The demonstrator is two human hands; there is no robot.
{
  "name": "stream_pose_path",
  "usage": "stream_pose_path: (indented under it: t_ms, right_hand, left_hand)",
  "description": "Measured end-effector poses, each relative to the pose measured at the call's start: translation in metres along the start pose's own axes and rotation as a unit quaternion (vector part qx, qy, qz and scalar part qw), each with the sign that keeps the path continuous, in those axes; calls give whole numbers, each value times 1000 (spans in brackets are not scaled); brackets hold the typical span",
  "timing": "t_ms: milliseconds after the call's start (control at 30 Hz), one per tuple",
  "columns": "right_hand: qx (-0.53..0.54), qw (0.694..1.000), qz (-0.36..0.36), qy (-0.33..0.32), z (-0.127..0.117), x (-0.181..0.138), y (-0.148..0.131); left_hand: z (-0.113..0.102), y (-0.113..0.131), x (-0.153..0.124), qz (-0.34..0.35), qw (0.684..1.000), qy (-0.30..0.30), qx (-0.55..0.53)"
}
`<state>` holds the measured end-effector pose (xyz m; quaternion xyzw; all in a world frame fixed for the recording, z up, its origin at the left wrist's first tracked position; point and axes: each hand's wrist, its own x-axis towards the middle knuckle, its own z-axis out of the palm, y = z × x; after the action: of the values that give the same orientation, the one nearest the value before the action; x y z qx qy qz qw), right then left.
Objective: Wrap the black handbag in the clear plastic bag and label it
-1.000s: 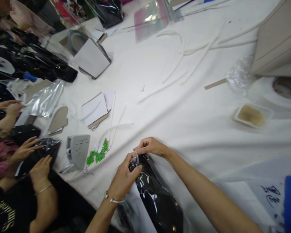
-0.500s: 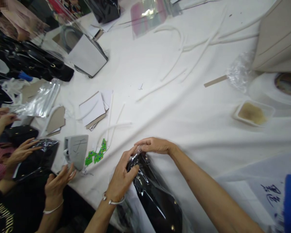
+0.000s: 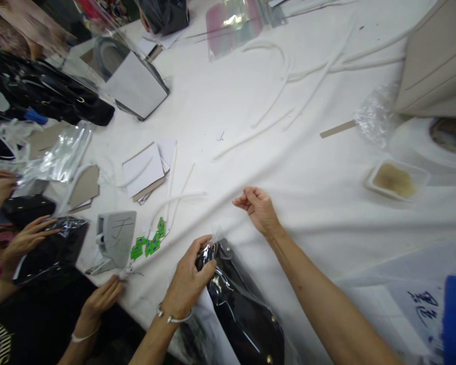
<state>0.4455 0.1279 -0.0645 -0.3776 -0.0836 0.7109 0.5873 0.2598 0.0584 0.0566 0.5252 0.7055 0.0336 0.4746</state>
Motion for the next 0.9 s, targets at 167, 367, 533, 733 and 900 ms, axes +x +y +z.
stream_pose_path:
  t_ms: [167,367,533,733,900]
  right_hand:
    - [-148,966,123,-175,-16,3,-23]
    - [-219,906,196,-305,-2,-18,25]
    - [-187,944,134,-239,1,-27,36]
    - [-347,916,-82,-181,-8,-46,23]
    - [-436,834,-292,-172,-18,-83,34]
  left_hand:
    - [2,-2,-2,15,999,3,-37]
    - [-1,7,2,73,997,-34,0]
    - [0,6,2,65,997,-31,-18]
    - [1,0,4,61,997,-26,-38]
    - [0,2,5,81,995,-51,-12]
